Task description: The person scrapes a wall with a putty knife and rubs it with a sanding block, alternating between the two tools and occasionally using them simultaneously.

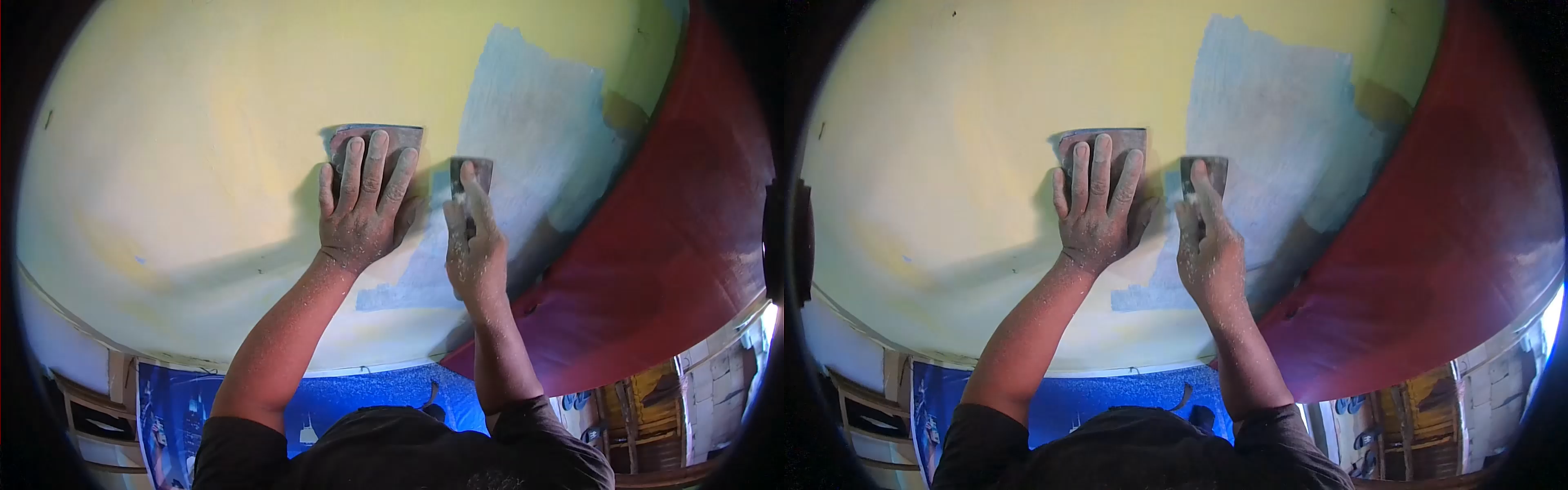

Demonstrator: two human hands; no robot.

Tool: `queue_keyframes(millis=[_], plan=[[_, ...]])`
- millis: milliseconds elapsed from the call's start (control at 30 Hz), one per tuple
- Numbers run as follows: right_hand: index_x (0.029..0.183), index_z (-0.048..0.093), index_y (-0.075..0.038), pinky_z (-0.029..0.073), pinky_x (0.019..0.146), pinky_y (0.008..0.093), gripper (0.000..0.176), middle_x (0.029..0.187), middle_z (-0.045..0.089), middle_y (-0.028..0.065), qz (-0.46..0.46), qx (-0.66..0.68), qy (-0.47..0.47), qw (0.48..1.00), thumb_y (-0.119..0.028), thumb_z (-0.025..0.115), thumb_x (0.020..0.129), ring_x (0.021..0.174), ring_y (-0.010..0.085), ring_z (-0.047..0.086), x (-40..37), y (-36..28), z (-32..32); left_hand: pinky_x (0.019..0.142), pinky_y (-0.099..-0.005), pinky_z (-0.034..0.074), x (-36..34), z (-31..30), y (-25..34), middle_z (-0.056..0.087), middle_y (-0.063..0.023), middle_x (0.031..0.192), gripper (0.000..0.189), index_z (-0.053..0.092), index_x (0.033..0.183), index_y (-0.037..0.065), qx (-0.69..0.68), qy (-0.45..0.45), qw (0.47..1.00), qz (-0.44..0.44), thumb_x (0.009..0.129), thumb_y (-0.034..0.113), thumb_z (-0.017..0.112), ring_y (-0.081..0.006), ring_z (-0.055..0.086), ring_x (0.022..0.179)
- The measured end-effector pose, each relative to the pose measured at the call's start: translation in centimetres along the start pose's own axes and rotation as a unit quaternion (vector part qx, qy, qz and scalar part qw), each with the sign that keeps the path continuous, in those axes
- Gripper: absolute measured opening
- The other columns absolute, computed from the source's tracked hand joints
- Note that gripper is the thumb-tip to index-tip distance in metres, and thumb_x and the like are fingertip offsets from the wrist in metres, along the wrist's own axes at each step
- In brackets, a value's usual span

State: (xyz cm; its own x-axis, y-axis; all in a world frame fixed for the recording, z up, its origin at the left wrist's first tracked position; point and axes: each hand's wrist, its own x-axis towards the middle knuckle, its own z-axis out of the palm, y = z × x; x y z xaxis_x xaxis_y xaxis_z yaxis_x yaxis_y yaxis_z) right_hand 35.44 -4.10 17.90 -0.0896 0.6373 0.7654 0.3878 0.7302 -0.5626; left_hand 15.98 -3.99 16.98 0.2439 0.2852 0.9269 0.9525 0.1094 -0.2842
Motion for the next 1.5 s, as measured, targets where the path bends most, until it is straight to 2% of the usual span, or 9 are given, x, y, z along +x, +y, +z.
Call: queue_keyframes(millis=[367, 467, 600, 667, 867, 1067, 1167, 1267, 1500], plan=[[0.165, 0.051, -0.009, 0.061, 0.097, 0.0436, 0.055, 0.148, 0.068, 0.0252, 0.006, 0.021, -0.001, 1.000, -0.013, 0.066, 0.112, 0.123, 0.0371, 0.077, 0.6, -0.6, -0.1, 0.132, -0.0621, 0.014, -0.1, -0.1, 0.0, 0.047, -0.0204, 0.173, 0.065, 0.060, 0.161, 0.021, 0.000, 0.000, 1.000, -0.001, 0.107, 0.058, 0.060, -0.0412, 0.039, 0.162], [0.165, 0.051, -0.010, 0.061, 0.098, 0.0439, 0.055, 0.145, 0.070, 0.0264, 0.046, 0.011, -0.021, 0.999, -0.014, 0.066, 0.112, 0.123, 0.0382, 0.077, 0.1, -0.9, -0.4, 0.132, -0.0617, 0.015, -0.1, -0.1, 0.1, 0.047, -0.0201, 0.173, 0.065, 0.060, 0.161, 0.022, -0.002, -0.001, 1.000, -0.002, 0.107, 0.058, 0.060, -0.0411, 0.039, 0.161], [0.165, 0.051, -0.010, 0.061, 0.099, 0.0445, 0.055, 0.137, 0.073, 0.0290, -0.022, 0.012, 0.010, 1.000, -0.015, 0.067, 0.112, 0.123, 0.0395, 0.076, 0.6, 0.0, 0.1, 0.132, -0.0611, 0.015, -0.1, 0.0, 0.0, 0.047, -0.0201, 0.173, 0.064, 0.060, 0.161, 0.022, -0.012, 0.004, 1.000, -0.004, 0.107, 0.058, 0.059, -0.0407, 0.039, 0.162], [0.165, 0.051, -0.010, 0.061, 0.099, 0.0446, 0.055, 0.134, 0.074, 0.0298, 0.018, 0.028, -0.004, 0.999, -0.016, 0.067, 0.112, 0.124, 0.0394, 0.076, 1.0, -0.8, -0.2, 0.132, -0.0613, 0.015, -0.3, 0.1, -0.1, 0.047, -0.0202, 0.173, 0.064, 0.061, 0.161, 0.022, -0.005, 0.003, 1.000, -0.002, 0.107, 0.057, 0.059, -0.0408, 0.039, 0.161], [0.166, 0.050, -0.012, 0.061, 0.099, 0.0447, 0.056, 0.133, 0.074, 0.0307, -0.015, 0.009, 0.008, 1.000, -0.017, 0.066, 0.113, 0.126, 0.0397, 0.075, 0.1, 0.5, 0.3, 0.131, -0.0612, 0.015, 0.0, -0.1, -0.2, 0.047, -0.0202, 0.173, 0.065, 0.060, 0.161, 0.021, -0.003, 0.003, 1.000, 0.000, 0.107, 0.057, 0.059, -0.0406, 0.039, 0.162], [0.165, 0.051, -0.010, 0.061, 0.098, 0.0440, 0.055, 0.132, 0.074, 0.0315, 0.054, 0.045, -0.016, 0.997, -0.015, 0.066, 0.113, 0.126, 0.0394, 0.075, 0.8, -1.3, -0.5, 0.132, -0.0615, 0.014, -0.2, -0.2, -0.2, 0.046, -0.0204, 0.173, 0.065, 0.059, 0.162, 0.021, -0.005, -0.008, 1.000, 0.001, 0.107, 0.057, 0.058, -0.0407, 0.039, 0.162], [0.165, 0.051, -0.010, 0.061, 0.097, 0.0435, 0.055, 0.136, 0.073, 0.0302, 0.005, 0.004, 0.004, 1.000, -0.015, 0.067, 0.113, 0.126, 0.0398, 0.075, 0.2, -0.1, 0.0, 0.132, -0.0614, 0.013, 0.1, -0.2, -0.3, 0.046, -0.0202, 0.173, 0.065, 0.059, 0.162, 0.021, -0.007, -0.002, 1.000, 0.000, 0.107, 0.057, 0.058, -0.0410, 0.039, 0.162], [0.165, 0.051, -0.010, 0.061, 0.099, 0.0442, 0.054, 0.143, 0.071, 0.0276, 0.030, 0.024, -0.002, 0.999, -0.015, 0.066, 0.113, 0.128, 0.0401, 0.074, 1.5, -1.6, -0.5, 0.132, -0.0618, 0.013, -0.1, -0.1, -0.2, 0.046, -0.0203, 0.174, 0.067, 0.059, 0.162, 0.021, -0.010, 0.002, 1.000, 0.001, 0.106, 0.057, 0.059, -0.0413, 0.038, 0.162], [0.166, 0.050, -0.011, 0.061, 0.099, 0.0459, 0.054, 0.139, 0.072, 0.0285, 0.008, 0.007, 0.006, 1.000, -0.016, 0.065, 0.114, 0.127, 0.0406, 0.074, 0.7, -0.6, 0.0, 0.132, -0.0619, 0.013, 0.0, -0.4, -0.3, 0.045, -0.0203, 0.174, 0.069, 0.057, 0.164, 0.021, -0.013, -0.010, 1.000, 0.001, 0.106, 0.057, 0.060, -0.0409, 0.037, 0.163]])
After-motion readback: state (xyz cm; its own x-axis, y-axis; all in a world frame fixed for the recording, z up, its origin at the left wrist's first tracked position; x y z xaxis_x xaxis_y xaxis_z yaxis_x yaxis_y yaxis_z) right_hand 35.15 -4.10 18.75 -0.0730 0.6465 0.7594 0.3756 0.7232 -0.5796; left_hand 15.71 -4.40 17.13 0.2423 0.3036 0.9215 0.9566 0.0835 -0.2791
